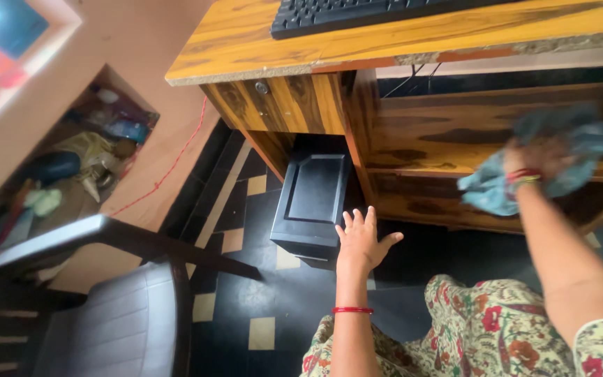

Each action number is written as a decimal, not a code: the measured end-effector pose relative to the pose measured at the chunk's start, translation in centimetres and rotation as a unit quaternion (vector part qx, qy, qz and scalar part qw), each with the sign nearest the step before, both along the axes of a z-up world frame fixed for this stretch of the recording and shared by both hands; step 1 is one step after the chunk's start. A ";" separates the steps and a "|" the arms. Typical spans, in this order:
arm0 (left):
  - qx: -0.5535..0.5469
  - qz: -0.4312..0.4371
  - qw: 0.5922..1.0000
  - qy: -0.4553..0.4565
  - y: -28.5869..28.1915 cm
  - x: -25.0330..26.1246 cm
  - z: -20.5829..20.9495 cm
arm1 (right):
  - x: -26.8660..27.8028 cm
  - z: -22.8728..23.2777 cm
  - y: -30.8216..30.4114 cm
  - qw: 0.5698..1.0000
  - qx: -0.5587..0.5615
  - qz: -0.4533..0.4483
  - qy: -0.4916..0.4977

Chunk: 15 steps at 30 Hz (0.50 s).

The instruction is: The person cleans a wooden computer desk and a CPU tower using a cloth, wiping the tabletop, shelves, and the top and sides of the computer case.

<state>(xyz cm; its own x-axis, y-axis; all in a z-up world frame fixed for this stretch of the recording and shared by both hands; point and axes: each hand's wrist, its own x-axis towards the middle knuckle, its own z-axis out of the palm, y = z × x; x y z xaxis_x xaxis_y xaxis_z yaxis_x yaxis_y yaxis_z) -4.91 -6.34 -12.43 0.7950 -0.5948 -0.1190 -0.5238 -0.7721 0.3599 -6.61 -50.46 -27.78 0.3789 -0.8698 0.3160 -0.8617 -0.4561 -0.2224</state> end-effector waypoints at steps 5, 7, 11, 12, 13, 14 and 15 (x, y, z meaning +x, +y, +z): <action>-0.015 -0.017 1.000 0.012 -1.1 -0.6 -0.3 | 7.3 0.9 10.7 0.972 -0.023 0.206 -0.110; -0.013 -0.021 1.000 0.017 -1.6 -0.6 -0.5 | 9.7 3.1 15.1 0.959 0.088 0.245 0.113; 0.017 -0.013 1.000 0.023 -2.3 -0.1 -0.9 | 9.5 5.4 19.5 0.929 0.063 0.353 0.094; 0.023 -0.010 0.999 0.023 -2.5 0.0 -1.0 | 9.0 5.3 19.0 0.902 -0.058 0.428 0.029; 0.022 -0.016 0.999 0.023 -2.9 0.0 -1.1 | 8.4 5.0 18.1 0.852 -0.177 0.491 -0.033; 0.019 -0.018 0.999 0.033 -3.2 0.1 -1.2 | 7.5 4.5 16.9 0.855 -0.178 0.486 -0.031; 0.016 -0.021 0.999 0.042 -3.6 0.3 -1.3 | 6.3 3.9 15.2 0.861 -0.149 0.485 0.044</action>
